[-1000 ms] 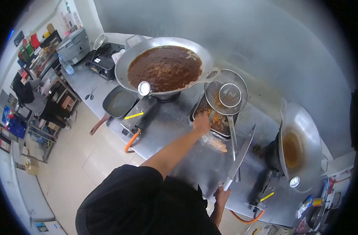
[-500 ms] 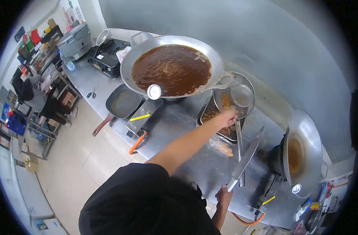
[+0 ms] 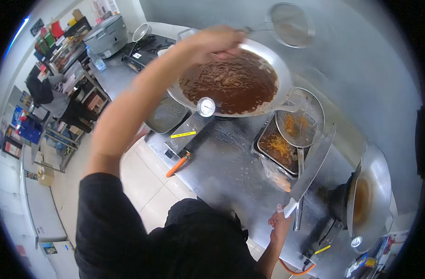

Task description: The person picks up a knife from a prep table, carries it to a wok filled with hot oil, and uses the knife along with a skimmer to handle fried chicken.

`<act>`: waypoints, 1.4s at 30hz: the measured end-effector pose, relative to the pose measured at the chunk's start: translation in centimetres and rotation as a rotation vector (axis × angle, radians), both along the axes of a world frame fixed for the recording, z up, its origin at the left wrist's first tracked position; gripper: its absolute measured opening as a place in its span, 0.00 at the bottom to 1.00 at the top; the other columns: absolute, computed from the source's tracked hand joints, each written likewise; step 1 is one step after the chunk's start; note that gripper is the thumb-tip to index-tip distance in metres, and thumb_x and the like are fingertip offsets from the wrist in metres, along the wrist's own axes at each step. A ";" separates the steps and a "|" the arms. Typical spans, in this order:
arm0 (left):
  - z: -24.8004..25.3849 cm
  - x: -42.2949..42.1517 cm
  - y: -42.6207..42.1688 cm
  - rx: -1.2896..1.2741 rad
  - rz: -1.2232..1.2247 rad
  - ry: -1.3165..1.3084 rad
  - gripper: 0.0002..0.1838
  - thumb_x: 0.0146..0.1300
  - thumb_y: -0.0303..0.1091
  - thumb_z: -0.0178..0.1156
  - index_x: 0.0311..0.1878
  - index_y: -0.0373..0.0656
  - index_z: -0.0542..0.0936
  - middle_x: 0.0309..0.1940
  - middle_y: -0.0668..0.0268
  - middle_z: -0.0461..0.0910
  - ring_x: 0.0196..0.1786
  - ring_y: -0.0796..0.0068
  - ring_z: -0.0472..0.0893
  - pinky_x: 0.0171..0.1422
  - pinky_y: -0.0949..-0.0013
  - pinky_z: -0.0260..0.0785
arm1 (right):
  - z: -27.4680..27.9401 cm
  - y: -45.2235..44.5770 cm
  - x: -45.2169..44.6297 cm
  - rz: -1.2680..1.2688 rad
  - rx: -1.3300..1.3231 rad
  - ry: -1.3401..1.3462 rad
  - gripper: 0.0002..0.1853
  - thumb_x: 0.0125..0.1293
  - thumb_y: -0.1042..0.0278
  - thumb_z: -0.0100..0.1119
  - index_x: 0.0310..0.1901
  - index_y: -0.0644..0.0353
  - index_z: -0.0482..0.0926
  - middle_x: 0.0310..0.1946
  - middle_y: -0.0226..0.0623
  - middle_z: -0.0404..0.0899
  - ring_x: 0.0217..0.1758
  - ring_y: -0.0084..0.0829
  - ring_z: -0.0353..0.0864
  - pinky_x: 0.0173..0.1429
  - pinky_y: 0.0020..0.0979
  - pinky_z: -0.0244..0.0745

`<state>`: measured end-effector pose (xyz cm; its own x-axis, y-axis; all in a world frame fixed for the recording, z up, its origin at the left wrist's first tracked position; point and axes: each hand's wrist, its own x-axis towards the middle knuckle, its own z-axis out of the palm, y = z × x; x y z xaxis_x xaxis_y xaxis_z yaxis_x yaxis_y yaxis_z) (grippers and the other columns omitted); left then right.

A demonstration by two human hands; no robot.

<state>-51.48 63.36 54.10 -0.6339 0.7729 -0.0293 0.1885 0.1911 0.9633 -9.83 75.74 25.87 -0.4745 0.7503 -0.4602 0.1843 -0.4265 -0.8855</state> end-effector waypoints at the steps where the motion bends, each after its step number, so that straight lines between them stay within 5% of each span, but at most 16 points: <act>1: -0.1 -1.8 -2.0 -0.157 0.155 0.266 0.14 0.71 0.41 0.46 0.32 0.44 0.72 0.14 0.77 0.60 0.12 0.87 0.56 0.13 0.76 0.47 | 0.3 0.4 -0.6 0.016 0.021 -0.010 0.12 0.63 0.65 0.61 0.36 0.55 0.66 0.15 0.21 0.57 0.13 0.15 0.53 0.17 0.23 0.53; 4: -1.5 -8.3 -7.9 -0.570 0.302 0.497 0.14 0.64 0.34 0.50 0.38 0.32 0.78 0.17 0.64 0.72 0.16 0.73 0.73 0.19 0.71 0.63 | 0.3 1.9 -1.2 0.089 0.152 -0.068 0.15 0.62 0.60 0.64 0.38 0.57 0.67 0.14 0.22 0.58 0.13 0.16 0.56 0.17 0.22 0.56; 7: -8.1 -18.0 -14.3 -0.633 0.098 1.341 0.12 0.59 0.30 0.51 0.36 0.29 0.78 0.21 0.54 0.78 0.24 0.57 0.81 0.26 0.62 0.72 | 3.0 2.7 -2.3 0.116 0.332 -0.132 0.19 0.61 0.55 0.64 0.40 0.58 0.68 0.14 0.23 0.60 0.13 0.17 0.59 0.17 0.22 0.58; 10: -8.4 -17.4 -15.2 -0.717 0.312 1.027 0.11 0.50 0.26 0.52 0.28 0.25 0.79 0.18 0.45 0.77 0.13 0.57 0.75 0.22 0.60 0.69 | 4.2 3.6 -4.3 0.070 0.380 -0.095 0.17 0.63 0.56 0.62 0.40 0.58 0.68 0.14 0.23 0.61 0.12 0.16 0.57 0.16 0.22 0.57; 13: -8.3 -16.9 -14.9 -0.896 0.159 0.784 0.11 0.48 0.25 0.53 0.27 0.24 0.79 0.19 0.46 0.78 0.14 0.59 0.76 0.20 0.61 0.68 | 5.8 3.6 -6.6 0.092 0.391 0.025 0.15 0.65 0.58 0.60 0.40 0.58 0.68 0.14 0.22 0.60 0.12 0.15 0.55 0.15 0.22 0.54; 15: -10.5 -19.5 -15.8 -0.995 -0.144 0.901 0.07 0.48 0.25 0.53 0.21 0.31 0.76 0.13 0.58 0.72 0.12 0.67 0.70 0.15 0.66 0.59 | 7.0 2.4 -7.8 -0.016 0.372 0.074 0.14 0.66 0.59 0.59 0.40 0.58 0.68 0.13 0.22 0.59 0.12 0.15 0.55 0.15 0.22 0.52; 17: -9.0 -16.9 -14.0 -0.870 0.073 0.390 0.07 0.50 0.26 0.52 0.19 0.37 0.73 0.11 0.66 0.68 0.11 0.73 0.66 0.13 0.69 0.54 | 8.5 1.2 -8.9 -0.064 0.373 0.144 0.13 0.67 0.60 0.58 0.42 0.58 0.67 0.15 0.23 0.60 0.13 0.15 0.55 0.15 0.22 0.52; 18: -8.8 -17.0 -13.3 -0.882 0.018 0.197 0.10 0.63 0.35 0.49 0.33 0.41 0.77 0.12 0.73 0.65 0.10 0.82 0.62 0.11 0.75 0.50 | 9.4 0.6 -9.0 -0.060 0.380 0.181 0.14 0.67 0.60 0.58 0.45 0.58 0.67 0.17 0.23 0.61 0.14 0.15 0.56 0.16 0.22 0.52; 24: -9.4 -18.0 -10.6 -0.813 -0.115 -0.202 0.06 0.63 0.35 0.49 0.35 0.45 0.73 0.12 0.78 0.60 0.10 0.87 0.56 0.11 0.79 0.44 | 14.3 -2.9 -11.7 -0.125 0.622 0.092 0.21 0.70 0.56 0.51 0.57 0.59 0.63 0.20 0.25 0.61 0.13 0.12 0.55 0.14 0.16 0.48; 33: -9.7 -16.4 -9.8 -0.640 -0.309 -0.354 0.09 0.65 0.33 0.47 0.40 0.37 0.73 0.11 0.75 0.60 0.08 0.87 0.56 0.08 0.78 0.42 | 14.7 -2.2 -11.9 -0.125 0.703 -0.002 0.18 0.69 0.57 0.52 0.54 0.59 0.67 0.20 0.23 0.63 0.12 0.11 0.55 0.14 0.16 0.49; 42: -7.9 -14.8 -9.8 -0.565 -0.408 -0.351 0.10 0.69 0.36 0.48 0.37 0.40 0.72 0.09 0.75 0.58 0.06 0.87 0.55 0.08 0.80 0.43 | 17.6 -2.8 -12.4 0.048 0.768 -0.047 0.18 0.70 0.66 0.48 0.58 0.64 0.67 0.19 0.25 0.66 0.15 0.11 0.59 0.15 0.16 0.53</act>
